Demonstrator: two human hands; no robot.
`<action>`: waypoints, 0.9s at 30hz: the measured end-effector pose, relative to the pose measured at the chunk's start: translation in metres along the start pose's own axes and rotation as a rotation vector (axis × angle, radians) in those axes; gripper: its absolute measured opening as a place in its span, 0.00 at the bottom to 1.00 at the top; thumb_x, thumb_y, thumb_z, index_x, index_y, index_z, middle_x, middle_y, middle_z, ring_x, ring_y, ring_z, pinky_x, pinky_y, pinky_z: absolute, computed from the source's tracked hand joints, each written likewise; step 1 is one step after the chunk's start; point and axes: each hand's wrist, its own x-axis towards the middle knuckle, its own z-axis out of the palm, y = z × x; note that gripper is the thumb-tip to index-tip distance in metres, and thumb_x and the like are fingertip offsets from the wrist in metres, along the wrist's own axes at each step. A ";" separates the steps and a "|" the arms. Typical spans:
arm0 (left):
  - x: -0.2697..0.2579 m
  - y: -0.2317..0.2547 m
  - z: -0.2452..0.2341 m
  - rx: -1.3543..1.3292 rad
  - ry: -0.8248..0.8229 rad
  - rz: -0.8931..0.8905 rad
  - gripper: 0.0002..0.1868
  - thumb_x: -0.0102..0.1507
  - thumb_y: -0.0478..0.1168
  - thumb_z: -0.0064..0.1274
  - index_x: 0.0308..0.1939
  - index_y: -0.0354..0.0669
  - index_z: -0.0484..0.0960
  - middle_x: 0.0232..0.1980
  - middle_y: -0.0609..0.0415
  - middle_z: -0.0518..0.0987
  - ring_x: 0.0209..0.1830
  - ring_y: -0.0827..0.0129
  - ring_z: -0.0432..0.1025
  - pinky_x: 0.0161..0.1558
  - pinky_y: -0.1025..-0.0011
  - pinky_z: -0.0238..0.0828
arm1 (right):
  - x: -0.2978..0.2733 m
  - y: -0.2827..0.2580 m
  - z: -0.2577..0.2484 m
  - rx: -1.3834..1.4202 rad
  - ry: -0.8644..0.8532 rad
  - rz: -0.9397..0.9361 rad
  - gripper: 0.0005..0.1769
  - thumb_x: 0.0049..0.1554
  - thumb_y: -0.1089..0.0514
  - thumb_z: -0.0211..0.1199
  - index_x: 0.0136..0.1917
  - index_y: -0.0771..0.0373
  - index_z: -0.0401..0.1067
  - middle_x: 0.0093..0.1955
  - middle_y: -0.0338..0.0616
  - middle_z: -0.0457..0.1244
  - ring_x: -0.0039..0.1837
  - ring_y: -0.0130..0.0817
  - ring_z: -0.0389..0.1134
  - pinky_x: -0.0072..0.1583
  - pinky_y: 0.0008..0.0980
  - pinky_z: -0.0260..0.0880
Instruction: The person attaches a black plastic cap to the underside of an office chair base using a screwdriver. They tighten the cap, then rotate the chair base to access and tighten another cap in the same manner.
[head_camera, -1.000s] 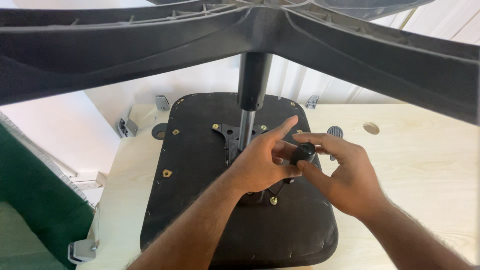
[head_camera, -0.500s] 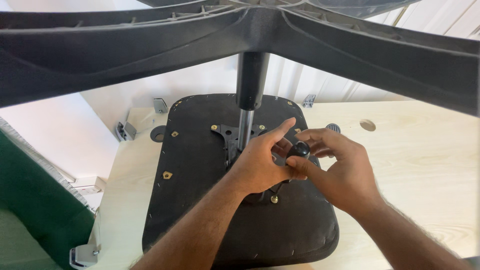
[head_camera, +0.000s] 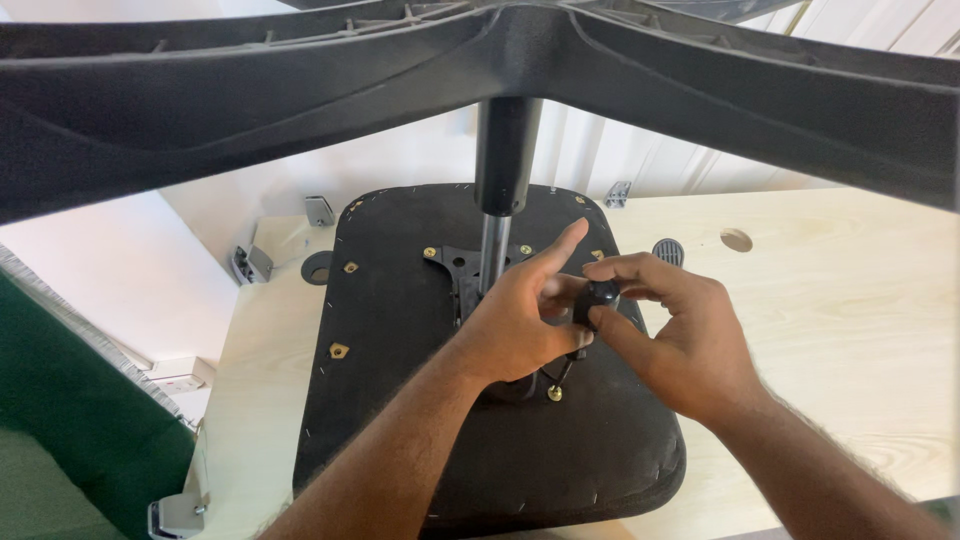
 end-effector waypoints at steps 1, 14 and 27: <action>0.000 0.000 0.000 -0.010 0.004 -0.002 0.55 0.58 0.31 0.60 0.83 0.43 0.44 0.58 0.44 0.83 0.62 0.62 0.78 0.67 0.57 0.71 | 0.000 0.000 0.001 0.006 0.005 0.007 0.20 0.51 0.61 0.70 0.58 0.60 0.76 0.55 0.44 0.73 0.58 0.36 0.76 0.64 0.40 0.71; 0.008 -0.005 0.001 0.120 0.078 -0.024 0.56 0.53 0.40 0.70 0.80 0.40 0.53 0.51 0.49 0.84 0.53 0.65 0.81 0.53 0.63 0.80 | 0.006 0.000 0.004 -0.039 0.043 0.076 0.27 0.46 0.51 0.76 0.58 0.59 0.76 0.49 0.42 0.73 0.55 0.32 0.75 0.62 0.41 0.73; 0.002 -0.009 0.000 0.119 0.052 0.034 0.59 0.54 0.42 0.69 0.82 0.40 0.48 0.58 0.47 0.85 0.59 0.61 0.79 0.59 0.57 0.73 | 0.002 0.006 0.000 0.028 0.000 0.008 0.19 0.51 0.58 0.72 0.56 0.58 0.79 0.49 0.40 0.75 0.55 0.32 0.76 0.64 0.36 0.72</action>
